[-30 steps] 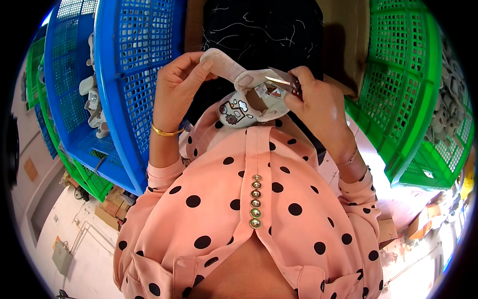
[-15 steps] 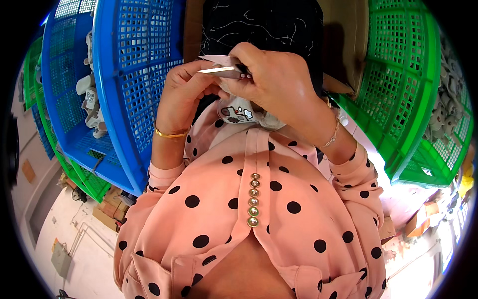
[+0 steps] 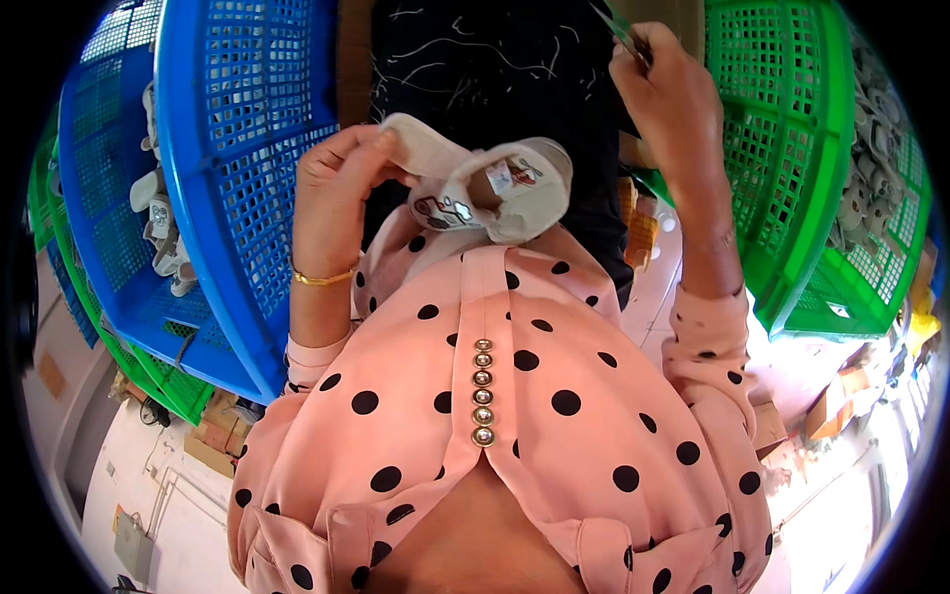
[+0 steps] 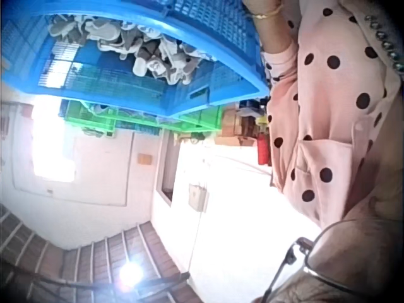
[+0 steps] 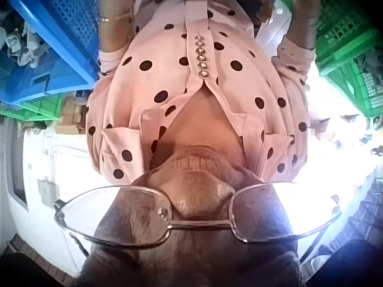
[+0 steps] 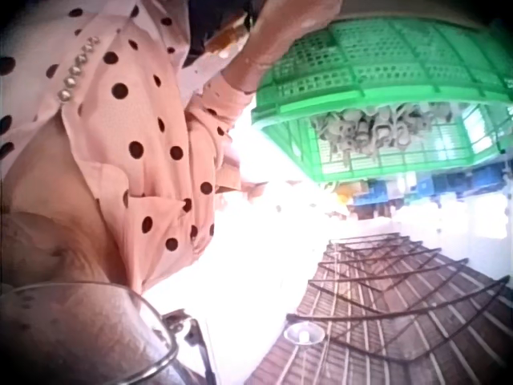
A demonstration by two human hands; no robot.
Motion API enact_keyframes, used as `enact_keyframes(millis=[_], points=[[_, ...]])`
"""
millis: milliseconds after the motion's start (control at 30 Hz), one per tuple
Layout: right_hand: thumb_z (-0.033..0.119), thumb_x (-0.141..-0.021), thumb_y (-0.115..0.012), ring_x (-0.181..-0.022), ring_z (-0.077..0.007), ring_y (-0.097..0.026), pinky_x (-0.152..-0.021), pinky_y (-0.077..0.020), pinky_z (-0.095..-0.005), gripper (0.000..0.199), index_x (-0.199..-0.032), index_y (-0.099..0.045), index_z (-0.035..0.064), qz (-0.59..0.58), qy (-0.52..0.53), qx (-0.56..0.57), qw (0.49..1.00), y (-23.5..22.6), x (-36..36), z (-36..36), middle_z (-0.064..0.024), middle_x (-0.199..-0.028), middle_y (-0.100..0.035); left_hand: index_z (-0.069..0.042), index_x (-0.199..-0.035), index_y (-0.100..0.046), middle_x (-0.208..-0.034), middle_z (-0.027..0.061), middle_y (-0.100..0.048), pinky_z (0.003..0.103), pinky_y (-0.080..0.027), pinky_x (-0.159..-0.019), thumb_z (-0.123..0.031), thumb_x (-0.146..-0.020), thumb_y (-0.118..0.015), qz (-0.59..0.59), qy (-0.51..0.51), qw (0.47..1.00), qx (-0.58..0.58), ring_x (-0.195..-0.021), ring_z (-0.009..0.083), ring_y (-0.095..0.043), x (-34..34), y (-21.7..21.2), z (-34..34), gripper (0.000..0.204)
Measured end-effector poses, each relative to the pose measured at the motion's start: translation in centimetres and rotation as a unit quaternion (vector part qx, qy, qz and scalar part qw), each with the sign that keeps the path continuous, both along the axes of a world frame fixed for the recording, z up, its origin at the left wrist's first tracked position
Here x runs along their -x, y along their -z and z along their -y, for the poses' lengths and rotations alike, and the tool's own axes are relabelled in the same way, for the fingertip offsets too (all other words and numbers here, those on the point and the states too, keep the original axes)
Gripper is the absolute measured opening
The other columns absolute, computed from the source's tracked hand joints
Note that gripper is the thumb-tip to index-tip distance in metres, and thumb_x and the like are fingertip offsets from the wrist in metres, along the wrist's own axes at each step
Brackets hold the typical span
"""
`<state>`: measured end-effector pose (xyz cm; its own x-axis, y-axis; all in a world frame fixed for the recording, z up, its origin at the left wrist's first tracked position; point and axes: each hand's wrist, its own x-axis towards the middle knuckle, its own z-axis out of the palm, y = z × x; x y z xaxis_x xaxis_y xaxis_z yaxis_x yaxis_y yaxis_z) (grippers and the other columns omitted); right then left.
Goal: The person uses a pair of scissors to trim loose threads and excess fabric from the edges of small white shoes. They handle the shoes one at a time, picking them from a blue basket, trimming specific areas, and placing them into a green basket.
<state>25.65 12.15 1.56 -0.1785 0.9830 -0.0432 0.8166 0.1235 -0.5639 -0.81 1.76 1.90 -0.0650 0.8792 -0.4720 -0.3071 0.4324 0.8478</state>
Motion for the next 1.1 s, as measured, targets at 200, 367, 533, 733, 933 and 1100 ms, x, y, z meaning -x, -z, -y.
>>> enact_keyframes(millis=[200, 367, 533, 733, 933, 1100], points=[[0.035, -0.078, -0.073, -0.066, -0.0259, -0.066, -0.062, -0.052, -0.034, 0.043, -0.109, -0.062, 0.0067, 0.004, -0.049, 0.213, 0.976, -1.5, 0.3, 6.6, -0.01, -0.074, -0.067, 0.002, -0.106, -0.065, -0.089, 0.0073, -0.069, 0.023, -0.052, -0.066, -0.015, -0.094, -0.061, -0.035, -0.034, 0.998, -0.034, -0.07, 0.0119, -0.065, -1.2, 1.3, -0.6, 0.021], [0.027, -0.08, -0.065, -0.066, -0.0309, -0.066, -0.06, -0.052, -0.0361, 0.031, -0.104, -0.063, 0.0062, 0.044, -0.022, 0.137, 0.989, 0.0, 1.6, 8.5, -0.0125, -0.071, -0.066, -0.008, -0.11, -0.066, -0.112, 0.0069, -0.066, 0.032, -0.05, -0.086, -0.007, -0.084, -0.067, -0.505, -0.016, 0.813, -0.289, -0.104, 0.0228, -0.059, -1.9, 2.2, -1.3, 0.027], [0.023, -0.083, -0.062, -0.06, -0.0315, -0.06, -0.057, -0.0475, -0.0357, 0.027, -0.097, -0.062, 0.0, -0.028, -0.054, 0.162, 0.985, 0.3, 0.7, 6.7, -0.0173, -0.069, -0.061, -0.019, -0.086, -0.074, -0.127, 0.0005, -0.058, 0.046, -0.036, -0.106, -0.016, -0.073, -0.075, -0.568, 0.146, 0.669, -0.457, -0.122, 0.0297, -0.047, -2.6, 1.6, -1.2, 0.014], [0.025, -0.086, -0.062, -0.055, -0.0302, -0.049, -0.054, -0.0431, -0.0348, 0.027, -0.089, -0.058, -0.0011, -0.055, -0.058, 0.204, 0.976, 0.6, 0.1, 5.8, -0.0179, -0.065, -0.053, -0.023, -0.09, -0.077, -0.111, -0.0007, -0.065, 0.049, -0.021, -0.112, -0.023, -0.076, -0.072, -0.546, 0.301, 0.678, -0.388, -0.123, 0.023, -0.046, -4.4, 0.6, -3.2, 0.016], [0.028, -0.085, -0.06, -0.055, -0.0311, -0.051, -0.054, -0.0427, -0.0368, 0.029, -0.083, -0.056, -0.0009, -0.038, -0.069, 0.204, 0.976, 0.7, 0.1, 5.2, -0.0172, -0.063, -0.052, -0.024, -0.085, -0.077, -0.084, -0.0045, -0.07, 0.046, -0.036, -0.106, -0.026, -0.074, -0.074, -0.604, 0.318, 0.636, -0.36, -0.098, 0.0154, -0.061, -6.2, 3.9, -3.1, 0.011], [0.03, -0.08, -0.058, -0.059, -0.0369, -0.052, -0.057, -0.0444, -0.0396, 0.032, -0.082, -0.057, -0.0015, -0.018, -0.086, 0.233, 0.968, 0.3, 0.1, 4.6, -0.0199, -0.064, -0.052, -0.019, -0.084, -0.074, -0.086, -0.0014, -0.069, 0.041, -0.041, -0.101, -0.019, -0.078, -0.07, -0.561, 0.326, 0.656, -0.386, -0.093, 0.0174, -0.063, -6.1, 4.4, -3.6, 0.007]])
